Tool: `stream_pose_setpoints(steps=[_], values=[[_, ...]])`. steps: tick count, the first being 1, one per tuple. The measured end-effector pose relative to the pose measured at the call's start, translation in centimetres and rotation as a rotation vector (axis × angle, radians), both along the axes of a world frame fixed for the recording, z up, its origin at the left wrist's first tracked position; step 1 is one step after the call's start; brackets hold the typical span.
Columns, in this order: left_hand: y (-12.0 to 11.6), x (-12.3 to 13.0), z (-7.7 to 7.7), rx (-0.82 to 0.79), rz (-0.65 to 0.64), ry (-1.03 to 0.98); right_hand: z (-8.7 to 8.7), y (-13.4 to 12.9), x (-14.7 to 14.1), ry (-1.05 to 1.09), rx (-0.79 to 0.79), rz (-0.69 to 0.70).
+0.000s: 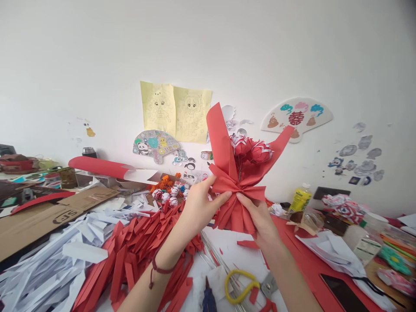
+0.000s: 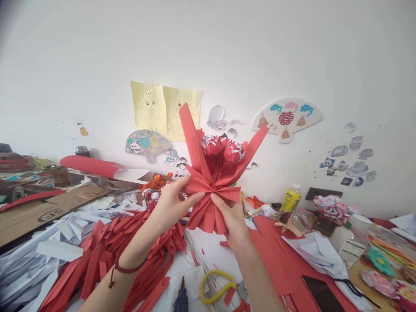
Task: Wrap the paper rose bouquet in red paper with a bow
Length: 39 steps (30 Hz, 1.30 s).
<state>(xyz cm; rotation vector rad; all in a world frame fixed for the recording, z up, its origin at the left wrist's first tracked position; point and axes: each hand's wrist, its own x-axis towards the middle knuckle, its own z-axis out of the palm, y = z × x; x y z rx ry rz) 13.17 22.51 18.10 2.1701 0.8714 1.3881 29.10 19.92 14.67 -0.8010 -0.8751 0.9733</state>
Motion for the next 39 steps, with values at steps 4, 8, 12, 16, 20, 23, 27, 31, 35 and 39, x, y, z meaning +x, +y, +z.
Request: stream_pose_setpoints(steps=[4, 8, 12, 16, 20, 23, 27, 31, 35, 39], values=[[-0.15, 0.15, 0.19, 0.031, 0.032, 0.034, -0.22, 0.25, 0.09, 0.024, 0.016, -0.020], [-0.41, 0.36, 0.25, 0.052, 0.044, 0.050, -0.13, 0.41, 0.11, 0.050, 0.026, -0.044], [-0.53, 0.49, 0.25, 0.069, 0.062, 0.066, -0.05, 0.46, 0.14, 0.061, 0.028, -0.059], [-0.45, 0.52, 0.31, 0.064, 0.062, 0.079, -0.24, 0.52, 0.32, 0.058, 0.016, -0.069], [-0.38, 0.46, 0.22, 0.065, 0.071, 0.098, -0.56, 0.55, 0.54, 0.046, 0.049, -0.056], [-0.36, 0.42, 0.13, 0.051, 0.068, 0.105, -0.74, 0.56, 0.60, 0.026, 0.080, -0.068], [-0.30, 0.48, 0.18, 0.040, 0.070, 0.100, -0.75, 0.58, 0.55, 0.011, 0.104, -0.124], [-0.27, 0.58, 0.27, 0.030, 0.071, 0.097, -0.66, 0.58, 0.50, -0.017, 0.131, -0.150], [-0.24, 0.55, 0.21, 0.031, 0.068, 0.103, -0.72, 0.55, 0.52, -0.036, 0.138, -0.182], [-0.17, 0.38, 0.10, 0.009, 0.064, 0.109, -0.79, 0.57, 0.58, -0.080, 0.154, -0.214]])
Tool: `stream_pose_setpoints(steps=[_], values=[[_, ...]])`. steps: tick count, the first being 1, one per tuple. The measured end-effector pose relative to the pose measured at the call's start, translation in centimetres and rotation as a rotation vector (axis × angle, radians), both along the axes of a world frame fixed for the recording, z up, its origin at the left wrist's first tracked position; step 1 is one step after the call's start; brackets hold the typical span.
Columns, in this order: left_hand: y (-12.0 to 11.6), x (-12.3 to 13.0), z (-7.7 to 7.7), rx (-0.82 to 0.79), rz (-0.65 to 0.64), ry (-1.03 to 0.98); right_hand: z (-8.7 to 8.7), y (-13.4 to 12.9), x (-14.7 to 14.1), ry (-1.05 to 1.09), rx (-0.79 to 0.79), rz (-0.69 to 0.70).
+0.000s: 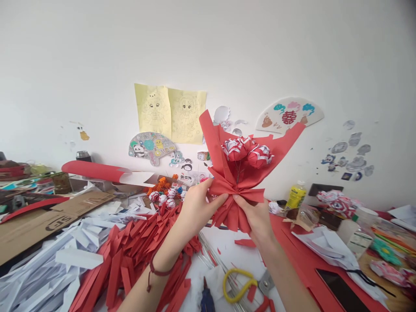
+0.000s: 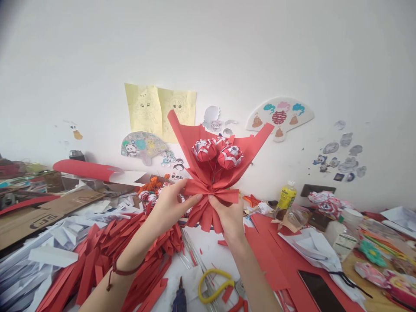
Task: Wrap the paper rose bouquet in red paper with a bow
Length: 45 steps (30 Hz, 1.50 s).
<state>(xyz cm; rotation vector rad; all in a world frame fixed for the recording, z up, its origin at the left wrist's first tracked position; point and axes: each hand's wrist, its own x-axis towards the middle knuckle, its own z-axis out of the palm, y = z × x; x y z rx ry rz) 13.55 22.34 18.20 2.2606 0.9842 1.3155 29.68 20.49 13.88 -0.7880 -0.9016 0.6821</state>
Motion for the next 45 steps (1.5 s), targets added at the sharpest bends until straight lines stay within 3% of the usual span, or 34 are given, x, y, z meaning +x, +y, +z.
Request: stream_pose_setpoints(steps=[11, 25, 31, 35, 45], values=[[0.0, -0.5, 0.2, -0.047, 0.020, 0.032, 0.0, 0.2, 0.0, -0.024, -0.012, -0.038], [0.9, -1.3, 0.1, -0.086, -0.052, 0.118, -0.2, 0.1, 0.0, -0.024, -0.027, -0.032], [0.9, -1.3, 0.0, -0.087, -0.134, 0.090, -0.1, 0.1, -0.1, -0.030, -0.011, 0.020], [0.9, -1.3, 0.1, -0.108, -0.102, 0.073, 0.2, -0.1, 0.0, -0.058, 0.012, 0.084], [2.0, -0.6, -0.8, -0.190, -0.197, -0.070, 1.3, -0.9, -0.2, -0.025, -0.107, 0.226]])
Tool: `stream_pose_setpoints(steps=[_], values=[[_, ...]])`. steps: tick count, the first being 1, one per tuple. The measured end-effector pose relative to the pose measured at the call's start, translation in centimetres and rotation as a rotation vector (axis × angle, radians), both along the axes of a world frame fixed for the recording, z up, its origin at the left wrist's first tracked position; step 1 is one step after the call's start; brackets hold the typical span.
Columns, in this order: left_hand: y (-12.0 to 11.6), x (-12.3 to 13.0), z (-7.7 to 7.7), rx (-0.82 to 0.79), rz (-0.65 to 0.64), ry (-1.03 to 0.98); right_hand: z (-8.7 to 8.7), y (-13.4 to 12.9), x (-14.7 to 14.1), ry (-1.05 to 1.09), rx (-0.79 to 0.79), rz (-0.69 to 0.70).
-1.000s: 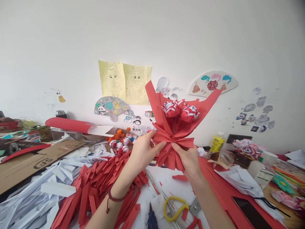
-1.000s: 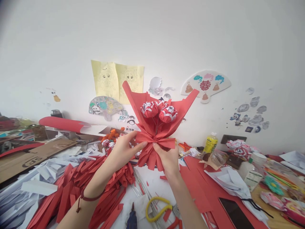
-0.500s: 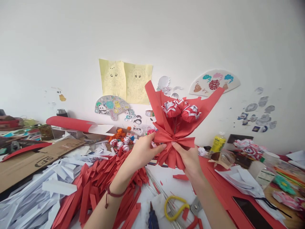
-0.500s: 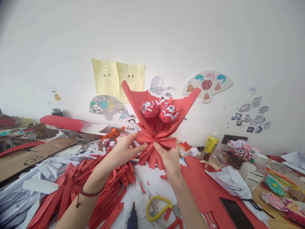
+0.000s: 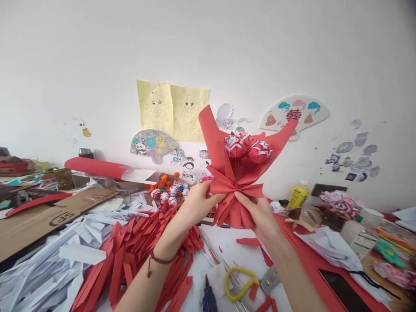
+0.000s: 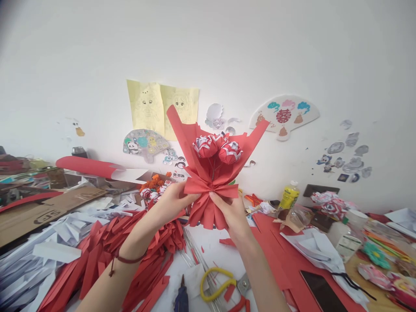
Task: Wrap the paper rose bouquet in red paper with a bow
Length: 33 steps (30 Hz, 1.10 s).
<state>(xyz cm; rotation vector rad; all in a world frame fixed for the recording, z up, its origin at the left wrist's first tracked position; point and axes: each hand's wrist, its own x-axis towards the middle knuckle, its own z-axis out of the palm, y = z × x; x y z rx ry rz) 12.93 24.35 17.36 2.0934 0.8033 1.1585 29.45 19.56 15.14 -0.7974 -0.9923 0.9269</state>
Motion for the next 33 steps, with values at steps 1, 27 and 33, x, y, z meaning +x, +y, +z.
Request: stream_pose_setpoints(steps=[1, 27, 33], values=[[0.1, 0.1, -0.1, 0.011, 0.008, -0.017, 0.0, 0.0, 0.0, -0.005, -0.006, 0.014], [0.8, 0.5, -0.3, -0.469, -0.310, -0.420, -2.4, 1.8, 3.2, -0.009, 0.027, 0.388], [1.6, 0.8, -1.1, -0.523, -0.395, -0.430, -2.8, 2.2, 3.2, 0.024, -0.052, 0.296]])
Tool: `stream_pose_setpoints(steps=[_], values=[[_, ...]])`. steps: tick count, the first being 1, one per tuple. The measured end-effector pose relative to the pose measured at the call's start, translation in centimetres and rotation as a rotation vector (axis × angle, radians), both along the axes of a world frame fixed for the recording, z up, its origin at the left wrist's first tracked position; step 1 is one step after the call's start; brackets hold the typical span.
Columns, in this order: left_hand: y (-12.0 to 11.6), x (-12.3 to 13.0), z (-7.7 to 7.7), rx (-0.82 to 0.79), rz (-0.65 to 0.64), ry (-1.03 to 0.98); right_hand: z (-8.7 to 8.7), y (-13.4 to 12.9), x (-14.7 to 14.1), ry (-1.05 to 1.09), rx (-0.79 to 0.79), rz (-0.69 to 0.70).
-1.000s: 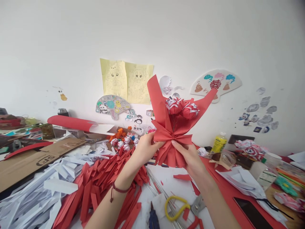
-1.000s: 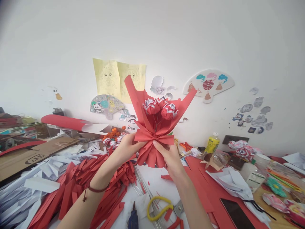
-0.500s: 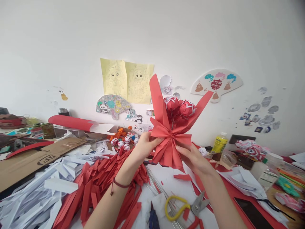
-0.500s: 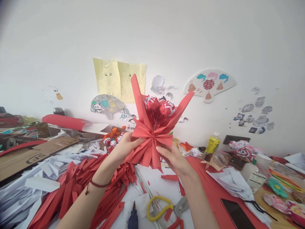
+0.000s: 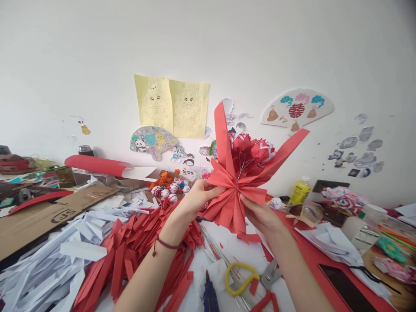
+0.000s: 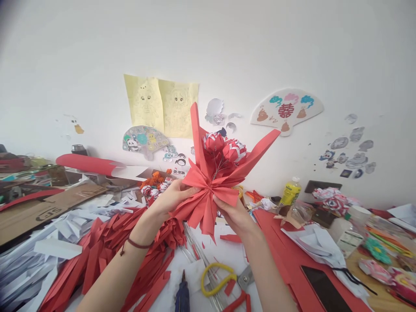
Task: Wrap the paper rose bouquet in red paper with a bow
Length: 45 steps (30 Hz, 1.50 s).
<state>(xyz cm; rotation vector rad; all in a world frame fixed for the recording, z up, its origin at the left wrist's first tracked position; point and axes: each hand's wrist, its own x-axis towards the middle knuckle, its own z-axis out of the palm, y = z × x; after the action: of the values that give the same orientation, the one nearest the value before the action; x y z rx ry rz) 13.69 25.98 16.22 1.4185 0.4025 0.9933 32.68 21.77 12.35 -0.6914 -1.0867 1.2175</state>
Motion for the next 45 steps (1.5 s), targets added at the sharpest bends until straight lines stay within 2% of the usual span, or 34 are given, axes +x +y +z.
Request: stream_pose_setpoints(steps=[3, 7, 13, 19, 22, 24, 28, 31, 33, 36, 37, 39, 40, 45], values=[[0.3, 0.2, -0.3, 0.008, 0.024, 0.006, -0.2, 0.3, 0.1, 0.003, -0.036, -0.053], [0.3, 0.1, -0.3, 0.023, 0.060, 0.121, -0.1, 0.4, 0.5, 0.002, -0.010, -0.139], [0.4, -0.1, 0.2, 0.152, 0.180, 0.366, 1.7, -0.4, 1.7, -0.048, 0.000, -0.203], [-0.3, -0.6, 1.0, 0.396, 0.404, 0.565, 3.2, -1.5, 4.0, -0.081, 0.141, -0.336], [-1.4, -1.0, 1.8, 0.618, 0.561, 0.818, 3.8, -2.0, 4.9, -0.085, 0.220, -0.366], [-2.5, -1.1, 2.3, 0.743, 0.578, 1.019, 4.3, -2.5, 5.3, -0.080, 0.280, -0.398], [-5.1, -0.4, 2.5, 0.862, 0.397, 1.200, 5.3, -4.3, 6.1, -0.111, 0.379, -0.462], [-7.8, 0.7, 1.8, 0.983, 0.245, 1.290, 6.0, -6.0, 7.0, -0.149, 0.457, -0.503], [-10.1, 1.6, 0.8, 1.086, 0.125, 1.389, 6.3, -7.0, 7.7, -0.171, 0.489, -0.525], [-13.6, 3.1, -1.1, 1.151, -0.229, 1.522, 6.5, -8.0, 8.5, -0.184, 0.469, -0.545], [-14.5, 3.5, -1.9, 1.184, -0.352, 1.519, 6.6, -8.2, 8.7, -0.182, 0.457, -0.548], [-15.7, 3.8, -3.7, 1.237, -0.485, 1.480, 6.6, -8.3, 8.9, -0.181, 0.445, -0.544], [-16.0, 3.7, -4.5, 1.259, -0.504, 1.448, 6.6, -8.3, 9.0, -0.183, 0.449, -0.540], [-16.0, 2.5, -7.8, 1.312, -0.390, 1.371, 6.3, -8.1, 9.5, -0.203, 0.460, -0.540]])
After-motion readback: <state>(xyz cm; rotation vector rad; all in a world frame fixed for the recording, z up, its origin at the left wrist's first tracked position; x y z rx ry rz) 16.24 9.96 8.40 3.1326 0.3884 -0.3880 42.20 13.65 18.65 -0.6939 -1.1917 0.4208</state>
